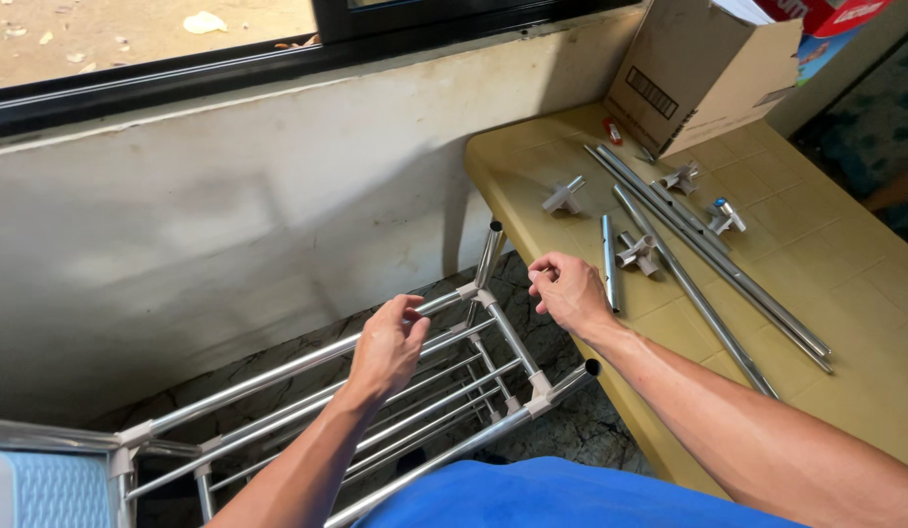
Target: The person assembles a metal rack by inserting metal poles into plastic connectors and attaching them to the frame. They repeatedly pick up poles and connectors from a nearby table and fit them into place.
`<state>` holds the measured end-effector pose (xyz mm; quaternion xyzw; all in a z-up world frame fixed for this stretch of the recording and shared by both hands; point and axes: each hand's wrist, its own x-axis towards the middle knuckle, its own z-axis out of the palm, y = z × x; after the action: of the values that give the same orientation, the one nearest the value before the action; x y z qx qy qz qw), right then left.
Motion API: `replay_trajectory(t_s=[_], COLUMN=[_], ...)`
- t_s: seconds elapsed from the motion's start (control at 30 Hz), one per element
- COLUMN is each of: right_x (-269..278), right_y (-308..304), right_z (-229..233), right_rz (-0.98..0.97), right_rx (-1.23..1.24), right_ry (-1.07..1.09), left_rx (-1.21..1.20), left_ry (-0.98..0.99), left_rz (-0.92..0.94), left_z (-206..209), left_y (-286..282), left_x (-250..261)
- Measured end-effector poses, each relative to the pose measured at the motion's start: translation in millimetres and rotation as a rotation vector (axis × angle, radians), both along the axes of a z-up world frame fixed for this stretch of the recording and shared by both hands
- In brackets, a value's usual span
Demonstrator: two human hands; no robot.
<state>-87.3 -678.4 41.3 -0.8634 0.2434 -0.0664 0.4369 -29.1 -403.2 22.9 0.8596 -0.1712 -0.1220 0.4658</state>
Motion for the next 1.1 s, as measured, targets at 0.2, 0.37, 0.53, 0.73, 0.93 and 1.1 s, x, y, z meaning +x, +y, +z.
replay_trajectory(t_s=[0.2,0.37,0.53,0.73,0.93,1.1], right_x=[-3,-14,-32,-53,-69,-77], right_y=[-29,-72,-122,-182,-227,-248], right_z=[-18,-27,-44,-62,-78,-95], right_rz=[-0.024,-0.005,-0.020,-0.107,-0.125,-0.076], right_rx=[0.015,0.030,0.044,-0.073,-0.239,-0.264], right_ry=[0.015,0.019,0.024,0.085,0.120,0.115], left_rx=[0.002,-0.036,-0.022,-0.065,-0.083,-0.042], left_ry=[0.005,0.047,0.021,0.018,0.081,0.107], left_rz=[-0.101,-0.088,-0.102,-0.126,-0.111,-0.099], left_z=[10,13,12,17,14,4], left_y=[-53,-98,-139,-184,-201,-200], left_x=[-1,-14,-26,-33,-44,-48])
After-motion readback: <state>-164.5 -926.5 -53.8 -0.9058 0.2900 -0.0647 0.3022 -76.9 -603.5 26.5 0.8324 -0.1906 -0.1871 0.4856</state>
